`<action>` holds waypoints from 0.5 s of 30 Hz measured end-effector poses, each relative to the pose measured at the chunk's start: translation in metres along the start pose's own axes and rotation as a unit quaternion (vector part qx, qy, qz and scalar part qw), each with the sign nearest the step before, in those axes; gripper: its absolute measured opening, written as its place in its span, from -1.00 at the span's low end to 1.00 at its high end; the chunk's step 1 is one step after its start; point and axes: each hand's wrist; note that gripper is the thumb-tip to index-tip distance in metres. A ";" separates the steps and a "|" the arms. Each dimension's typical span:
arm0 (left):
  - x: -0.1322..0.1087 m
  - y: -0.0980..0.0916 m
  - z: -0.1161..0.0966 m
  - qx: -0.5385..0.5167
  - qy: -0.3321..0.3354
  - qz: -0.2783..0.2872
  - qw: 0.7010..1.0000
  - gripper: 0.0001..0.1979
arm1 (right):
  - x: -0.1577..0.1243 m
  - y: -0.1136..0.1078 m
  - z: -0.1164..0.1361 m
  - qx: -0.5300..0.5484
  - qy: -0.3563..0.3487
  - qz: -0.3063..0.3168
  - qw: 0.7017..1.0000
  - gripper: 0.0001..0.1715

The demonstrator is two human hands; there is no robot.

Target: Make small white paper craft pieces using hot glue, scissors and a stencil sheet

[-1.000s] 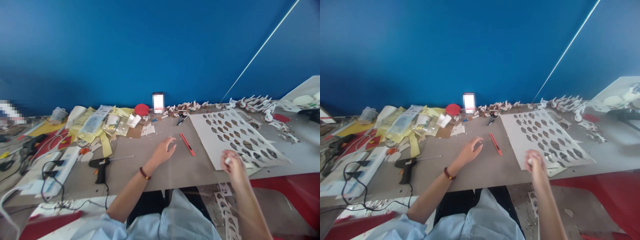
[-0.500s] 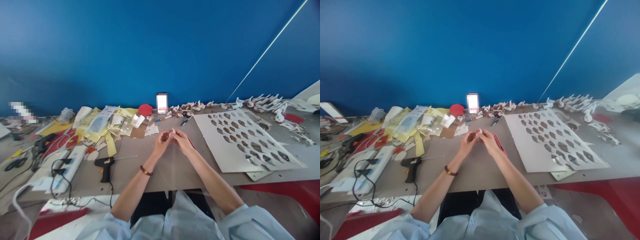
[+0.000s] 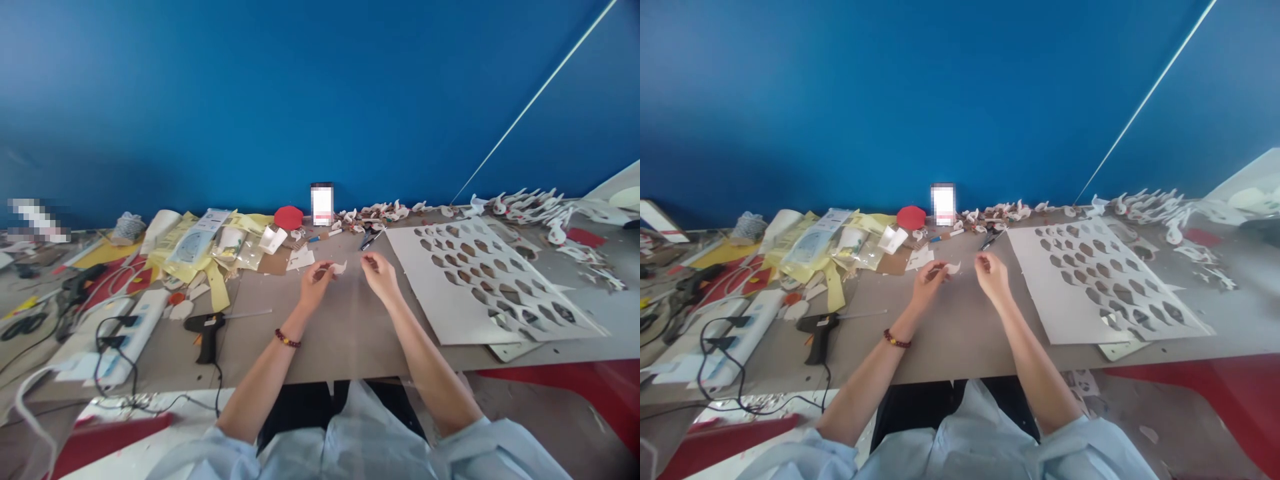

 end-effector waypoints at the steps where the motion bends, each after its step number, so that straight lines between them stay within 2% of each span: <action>1: 0.000 0.000 -0.001 0.002 -0.001 0.000 1.000 -0.70 | -0.001 -0.007 0.001 -0.086 -0.029 -0.013 0.996 -0.78; 4: -0.001 -0.001 -0.001 0.000 0.003 0.005 1.000 -0.68 | -0.010 -0.025 0.000 -0.292 -0.048 -0.018 0.955 -0.79; 7: 0.000 -0.002 0.000 -0.002 0.003 0.009 1.000 -0.67 | -0.021 -0.033 -0.004 -0.402 -0.021 -0.016 0.915 -0.74; 10: 0.002 -0.003 0.002 -0.004 -0.001 -0.001 1.000 -0.69 | -0.033 -0.035 -0.012 -0.441 -0.004 -0.020 0.897 -0.65; 12: 0.003 -0.004 0.004 -0.005 0.002 -0.012 1.000 -0.71 | -0.041 -0.034 -0.019 -0.443 -0.002 -0.021 0.896 -0.63; 15: 0.005 -0.004 0.005 -0.011 0.005 -0.029 1.000 -0.74 | -0.049 -0.034 -0.030 -0.430 -0.008 -0.034 0.902 -0.70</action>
Point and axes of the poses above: each hand's wrist, its own x-axis towards the middle knuckle, its own y-axis out of the palm, z = x × y, and after that the axes turned 14 degrees about y, right-handed
